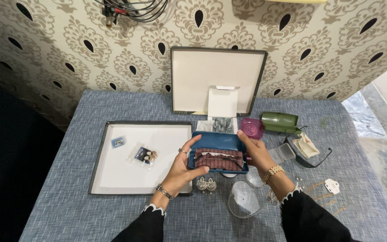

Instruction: The person sits at a table with jewelry, boxes and cases. They handle earrings and necklaces, open a blue glasses-style case and a fabric pouch, place earrings and a small card into cases and pouches, handle sunglasses, and arrange the jewelry items and their storage containers on the table.

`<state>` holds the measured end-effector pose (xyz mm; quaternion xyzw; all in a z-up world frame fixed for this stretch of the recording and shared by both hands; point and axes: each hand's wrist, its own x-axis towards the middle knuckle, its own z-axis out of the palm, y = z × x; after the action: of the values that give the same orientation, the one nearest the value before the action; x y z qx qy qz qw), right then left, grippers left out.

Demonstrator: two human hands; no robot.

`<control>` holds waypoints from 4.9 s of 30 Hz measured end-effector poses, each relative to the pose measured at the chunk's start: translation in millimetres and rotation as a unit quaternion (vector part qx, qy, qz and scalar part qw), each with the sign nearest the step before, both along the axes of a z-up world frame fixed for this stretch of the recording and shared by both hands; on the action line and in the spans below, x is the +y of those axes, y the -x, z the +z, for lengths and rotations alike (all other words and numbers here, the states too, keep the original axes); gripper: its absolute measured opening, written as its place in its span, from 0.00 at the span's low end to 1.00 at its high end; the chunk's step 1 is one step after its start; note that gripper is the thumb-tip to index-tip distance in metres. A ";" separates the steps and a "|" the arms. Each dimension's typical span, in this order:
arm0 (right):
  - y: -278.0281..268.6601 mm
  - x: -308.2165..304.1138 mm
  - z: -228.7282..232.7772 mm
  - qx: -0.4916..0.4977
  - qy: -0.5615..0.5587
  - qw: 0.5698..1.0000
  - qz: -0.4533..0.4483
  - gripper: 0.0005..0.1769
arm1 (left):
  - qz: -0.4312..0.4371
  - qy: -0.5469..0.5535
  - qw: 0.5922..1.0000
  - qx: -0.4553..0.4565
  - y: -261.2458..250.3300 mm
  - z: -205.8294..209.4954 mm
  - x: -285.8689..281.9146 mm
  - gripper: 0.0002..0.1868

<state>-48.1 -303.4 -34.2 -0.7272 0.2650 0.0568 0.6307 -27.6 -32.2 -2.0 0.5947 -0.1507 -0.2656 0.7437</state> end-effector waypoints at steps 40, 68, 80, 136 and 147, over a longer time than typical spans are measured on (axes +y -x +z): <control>17.0 31.1 41.1 -0.174 0.272 0.883 0.342 0.17 | 0.029 -0.033 0.995 -0.090 0.4 -27.9 -13.7 0.49; 38.1 -32.3 47.8 -0.068 -0.053 0.994 0.074 0.18 | 0.053 -0.008 0.998 -0.035 -1.9 -52.6 -24.4 0.50; 75.8 -78.6 -3.7 -0.022 -0.147 0.988 -0.038 0.15 | 0.056 -0.084 0.990 -0.095 -25.4 -60.5 -60.3 0.53; 160.7 -106.2 -95.3 0.073 -0.298 0.949 -0.066 0.15 | -0.019 -0.292 0.944 -0.150 57.1 -138.4 -90.7 0.50; 187.9 -134.5 -89.1 0.012 -0.310 0.944 -0.113 0.16 | -0.022 -0.245 0.959 -0.140 50.7 -135.0 -138.5 0.42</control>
<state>-236.1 -437.9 -123.4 -0.4603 0.3225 0.0731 0.8238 -78.3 -170.7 -137.0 0.7862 -0.1965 -0.2248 0.5411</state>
